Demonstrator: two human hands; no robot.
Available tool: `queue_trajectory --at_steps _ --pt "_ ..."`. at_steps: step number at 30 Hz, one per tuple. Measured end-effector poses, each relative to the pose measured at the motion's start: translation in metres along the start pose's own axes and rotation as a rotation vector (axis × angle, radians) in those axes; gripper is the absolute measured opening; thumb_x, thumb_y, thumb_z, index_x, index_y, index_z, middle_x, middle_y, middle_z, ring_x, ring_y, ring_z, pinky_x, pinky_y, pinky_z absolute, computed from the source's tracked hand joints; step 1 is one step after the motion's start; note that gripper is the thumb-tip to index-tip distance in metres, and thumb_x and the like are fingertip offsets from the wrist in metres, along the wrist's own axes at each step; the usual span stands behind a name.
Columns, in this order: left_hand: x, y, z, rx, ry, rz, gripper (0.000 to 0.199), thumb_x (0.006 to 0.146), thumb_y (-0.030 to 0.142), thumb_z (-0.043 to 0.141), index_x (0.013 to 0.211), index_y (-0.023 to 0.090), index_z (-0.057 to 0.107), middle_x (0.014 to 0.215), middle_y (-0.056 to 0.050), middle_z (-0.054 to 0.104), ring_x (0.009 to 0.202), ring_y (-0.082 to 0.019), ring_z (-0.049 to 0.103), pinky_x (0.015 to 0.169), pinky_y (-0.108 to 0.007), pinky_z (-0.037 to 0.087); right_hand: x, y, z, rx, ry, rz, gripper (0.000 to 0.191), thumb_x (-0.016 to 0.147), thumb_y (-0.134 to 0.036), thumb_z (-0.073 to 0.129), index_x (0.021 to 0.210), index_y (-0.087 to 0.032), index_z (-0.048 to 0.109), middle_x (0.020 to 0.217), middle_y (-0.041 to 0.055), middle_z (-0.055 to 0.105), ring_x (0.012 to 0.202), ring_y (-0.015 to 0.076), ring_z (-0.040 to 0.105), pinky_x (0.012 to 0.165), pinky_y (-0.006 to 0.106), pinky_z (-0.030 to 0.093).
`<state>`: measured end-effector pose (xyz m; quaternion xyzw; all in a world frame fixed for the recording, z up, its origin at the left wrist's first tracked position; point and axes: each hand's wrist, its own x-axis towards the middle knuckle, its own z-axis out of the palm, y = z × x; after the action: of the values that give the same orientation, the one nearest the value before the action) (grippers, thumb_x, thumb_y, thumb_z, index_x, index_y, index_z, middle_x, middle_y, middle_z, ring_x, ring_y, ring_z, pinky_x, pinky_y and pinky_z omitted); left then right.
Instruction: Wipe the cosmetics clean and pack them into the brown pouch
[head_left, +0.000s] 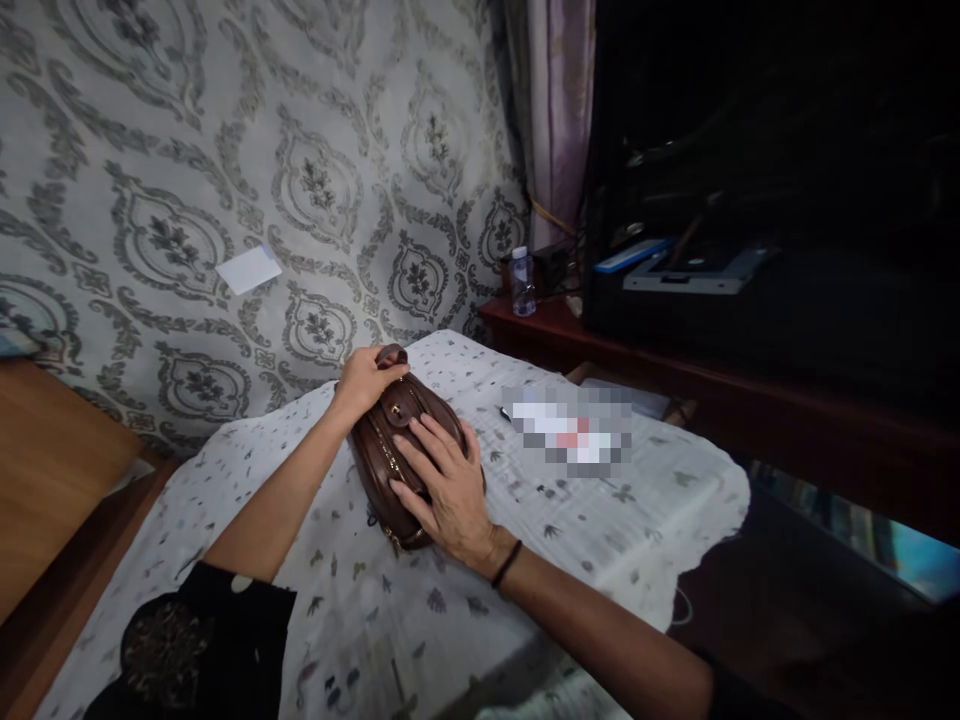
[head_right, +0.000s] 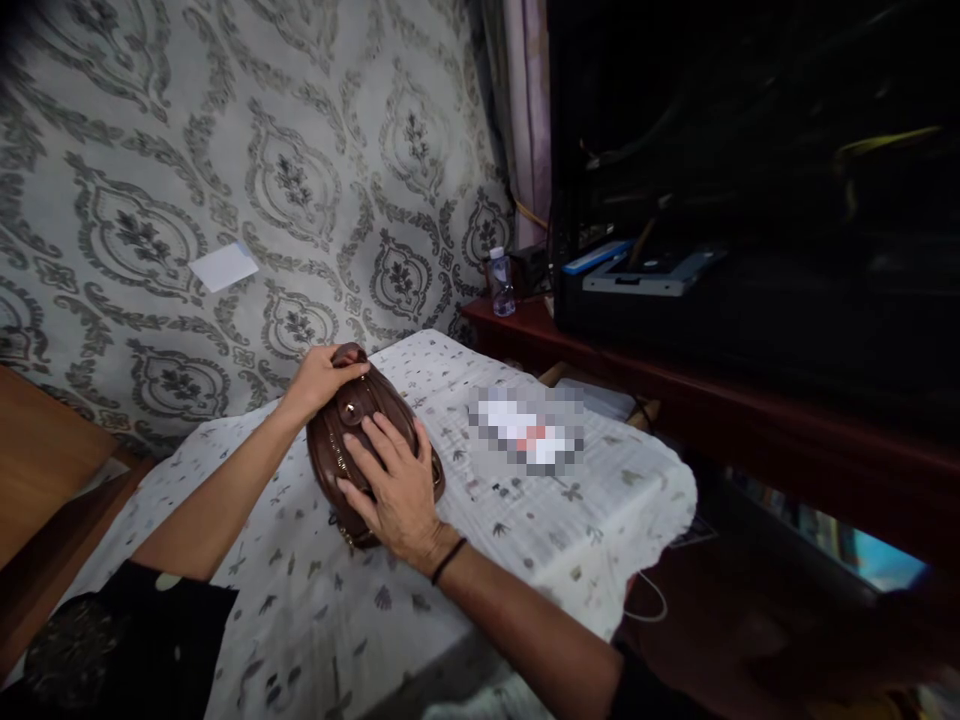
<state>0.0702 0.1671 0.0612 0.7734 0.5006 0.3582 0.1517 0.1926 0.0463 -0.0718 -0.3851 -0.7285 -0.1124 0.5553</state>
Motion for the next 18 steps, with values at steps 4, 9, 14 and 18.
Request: queue_trajectory --at_steps 4,9,14,18 --pt "-0.002 -0.002 0.005 -0.113 0.088 -0.037 0.020 0.067 0.035 0.068 0.065 0.017 0.059 0.063 0.004 0.059 0.060 -0.012 0.051 0.061 -0.024 0.040 0.001 0.000 -0.001 -0.008 0.001 -0.011 0.040 0.099 -0.037 0.052 0.135 -0.021 0.057 0.140 0.0123 0.062 0.138 0.0277 0.049 0.122 0.055 0.015" --pt "-0.015 0.005 0.006 -0.219 0.132 -0.063 0.023 0.065 0.038 0.069 0.065 0.017 0.059 0.063 0.003 0.059 0.060 -0.012 0.051 0.061 -0.024 0.040 0.001 0.000 -0.001 0.008 -0.018 0.004 0.041 0.098 -0.037 0.053 0.135 -0.020 0.057 0.141 0.0127 0.061 0.139 0.0282 0.047 0.122 0.054 0.015" --pt "-0.031 0.017 0.007 -0.280 0.102 -0.064 0.027 0.066 0.042 0.071 0.069 0.016 0.064 0.066 0.003 0.062 0.061 -0.012 0.052 0.061 -0.024 0.041 -0.001 0.001 0.000 0.012 -0.020 0.002 0.043 0.098 -0.039 0.050 0.137 -0.021 0.055 0.142 0.0137 0.060 0.141 0.0284 0.045 0.122 0.055 0.014" --pt "-0.038 0.024 -0.001 -0.278 0.011 -0.024 0.027 0.069 0.042 0.074 0.069 0.016 0.066 0.065 0.002 0.063 0.063 -0.014 0.054 0.062 -0.024 0.042 -0.001 0.003 -0.002 0.037 -0.028 -0.014 0.046 0.099 -0.039 0.048 0.140 -0.020 0.051 0.143 0.0138 0.058 0.142 0.0279 0.043 0.122 0.054 0.013"
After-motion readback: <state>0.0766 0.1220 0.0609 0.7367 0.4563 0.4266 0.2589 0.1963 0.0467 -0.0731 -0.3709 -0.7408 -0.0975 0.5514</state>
